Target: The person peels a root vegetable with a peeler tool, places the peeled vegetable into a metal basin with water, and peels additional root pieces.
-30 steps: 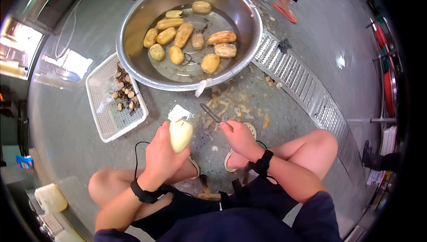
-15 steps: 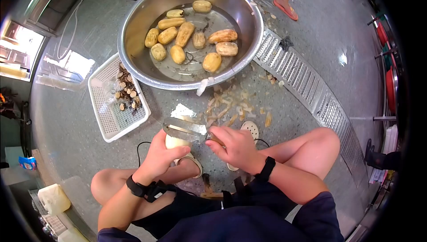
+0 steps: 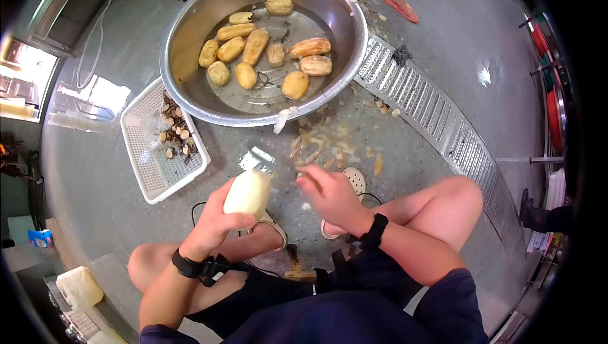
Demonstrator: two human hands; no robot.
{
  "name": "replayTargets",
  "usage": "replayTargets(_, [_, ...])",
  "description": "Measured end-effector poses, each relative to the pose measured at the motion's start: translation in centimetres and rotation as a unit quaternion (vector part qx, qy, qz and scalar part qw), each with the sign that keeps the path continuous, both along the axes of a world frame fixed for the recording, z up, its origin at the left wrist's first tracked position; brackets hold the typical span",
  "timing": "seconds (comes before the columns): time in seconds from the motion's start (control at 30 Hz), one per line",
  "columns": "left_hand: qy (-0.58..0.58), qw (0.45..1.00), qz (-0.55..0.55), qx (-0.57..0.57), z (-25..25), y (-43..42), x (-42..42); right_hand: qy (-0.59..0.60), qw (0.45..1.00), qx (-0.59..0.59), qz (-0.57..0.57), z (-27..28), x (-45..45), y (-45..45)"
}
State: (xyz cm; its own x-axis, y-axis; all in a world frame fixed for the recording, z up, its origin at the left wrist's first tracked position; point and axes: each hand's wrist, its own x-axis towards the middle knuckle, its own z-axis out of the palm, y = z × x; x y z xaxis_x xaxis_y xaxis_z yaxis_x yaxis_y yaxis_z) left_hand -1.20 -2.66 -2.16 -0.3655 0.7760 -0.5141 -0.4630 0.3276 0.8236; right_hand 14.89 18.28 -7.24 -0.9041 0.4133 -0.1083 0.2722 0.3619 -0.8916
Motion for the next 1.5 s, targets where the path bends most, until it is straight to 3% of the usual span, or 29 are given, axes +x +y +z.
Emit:
replayTargets(0.13, [-0.027, 0.998, -0.011, 0.052, 0.1, 0.0, -0.4, 0.110, 0.991, 0.075, 0.015, 1.6, 0.3, -0.9])
replayTargets(0.33, [0.025, 0.999, 0.037, 0.020, 1.0, 0.7, 0.5, 0.106, 0.982, 0.122, 0.101, 3.9, 0.1, -0.6])
replayTargets(0.43, [0.065, 0.998, -0.005, -0.026, 1.0, 0.6, 0.2, 0.118, 0.976, 0.168, 0.070, 3.3, 0.2, -0.3])
replayTargets(0.53, [0.119, 0.992, -0.040, -0.010, 1.0, 0.5, 0.1, -0.044, 0.999, 0.018, -0.001, 0.4, 0.1, 1.1])
replayTargets(0.63, [0.140, 0.990, -0.035, 0.006, 1.1, 0.5, -0.3, -0.084, 0.990, -0.088, -0.065, -1.0, 0.4, 1.5])
replayTargets(0.73, [0.107, 0.994, 0.010, 0.005, 1.1, 0.5, -0.1, -0.027, 0.991, -0.104, -0.078, 1.0, -0.1, 0.5])
replayTargets(0.93, [0.066, 0.996, 0.052, 0.009, 0.7, 0.6, 0.2, 0.140, 0.976, 0.158, 0.044, 2.6, 0.1, -1.2])
replayTargets(1.13, [0.089, 0.994, 0.060, -0.001, 0.6, 0.9, 0.7, 0.123, 0.951, 0.273, 0.072, 3.1, 0.3, -0.5])
replayTargets(1.43, [0.107, 0.992, 0.042, -0.055, 0.3, 1.3, 0.2, 0.096, 0.974, 0.206, 0.019, -0.2, 0.5, -0.4])
replayTargets(1.5, [0.090, 0.994, 0.048, -0.036, 0.4, 0.7, 0.2, -0.004, 0.985, 0.164, -0.046, -1.4, 0.3, 1.7])
